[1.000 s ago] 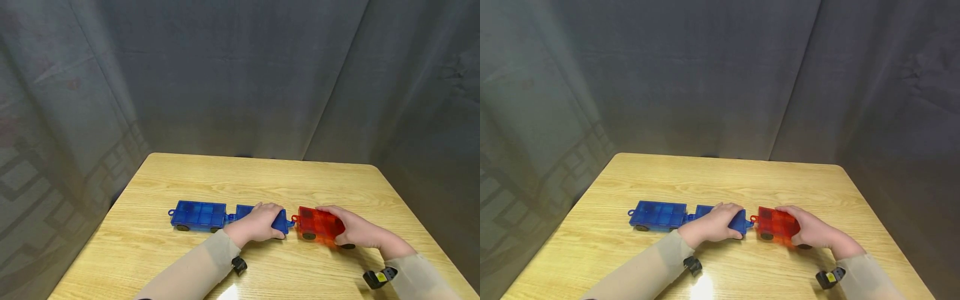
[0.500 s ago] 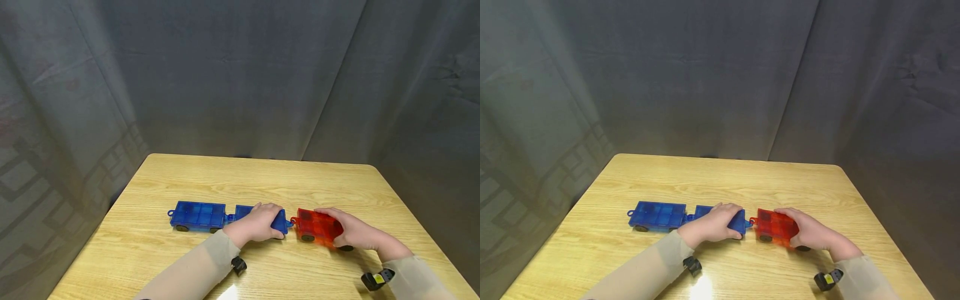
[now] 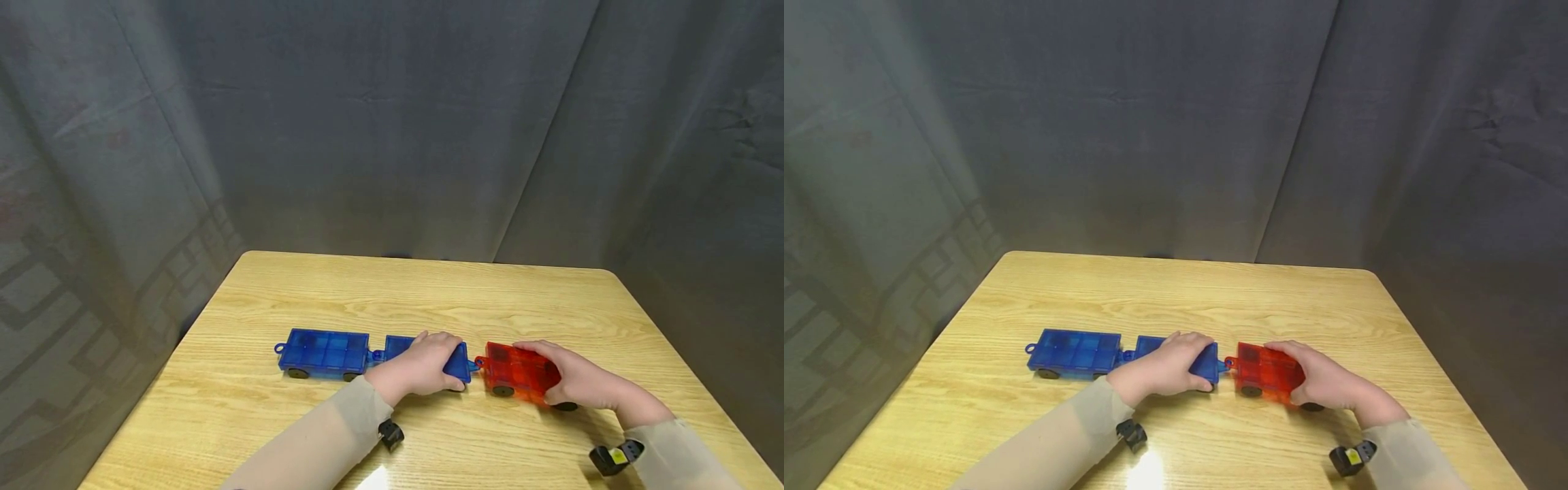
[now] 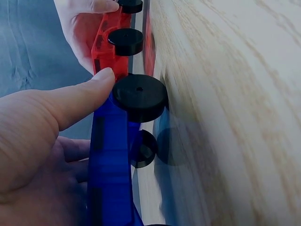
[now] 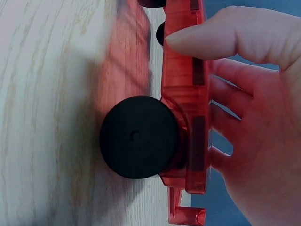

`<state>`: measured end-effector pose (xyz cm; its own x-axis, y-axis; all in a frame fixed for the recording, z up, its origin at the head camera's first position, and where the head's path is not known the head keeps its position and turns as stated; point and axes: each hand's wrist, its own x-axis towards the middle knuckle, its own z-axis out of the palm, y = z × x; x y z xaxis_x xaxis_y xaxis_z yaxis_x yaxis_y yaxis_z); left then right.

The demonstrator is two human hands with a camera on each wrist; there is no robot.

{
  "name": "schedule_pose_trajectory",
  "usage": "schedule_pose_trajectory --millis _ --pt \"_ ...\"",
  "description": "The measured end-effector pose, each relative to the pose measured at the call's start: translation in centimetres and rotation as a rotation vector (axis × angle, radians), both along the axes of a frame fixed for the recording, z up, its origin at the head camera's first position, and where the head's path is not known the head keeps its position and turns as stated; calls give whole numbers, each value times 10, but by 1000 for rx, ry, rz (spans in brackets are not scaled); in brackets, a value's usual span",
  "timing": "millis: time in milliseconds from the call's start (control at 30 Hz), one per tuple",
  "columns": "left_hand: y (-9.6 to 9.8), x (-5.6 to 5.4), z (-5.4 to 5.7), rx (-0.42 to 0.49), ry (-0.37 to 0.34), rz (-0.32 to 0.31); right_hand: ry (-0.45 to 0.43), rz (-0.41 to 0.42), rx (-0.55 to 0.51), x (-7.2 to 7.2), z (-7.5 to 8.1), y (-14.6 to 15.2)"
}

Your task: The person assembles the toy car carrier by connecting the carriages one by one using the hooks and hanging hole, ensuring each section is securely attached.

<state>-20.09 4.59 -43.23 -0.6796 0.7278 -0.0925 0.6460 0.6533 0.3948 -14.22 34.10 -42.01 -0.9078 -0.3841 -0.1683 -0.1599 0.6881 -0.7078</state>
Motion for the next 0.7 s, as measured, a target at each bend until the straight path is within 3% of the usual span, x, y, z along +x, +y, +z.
schedule_pose_trajectory --millis 700 --pt "0 1 1 3 -14 3 54 -16 89 -4 -4 -5"
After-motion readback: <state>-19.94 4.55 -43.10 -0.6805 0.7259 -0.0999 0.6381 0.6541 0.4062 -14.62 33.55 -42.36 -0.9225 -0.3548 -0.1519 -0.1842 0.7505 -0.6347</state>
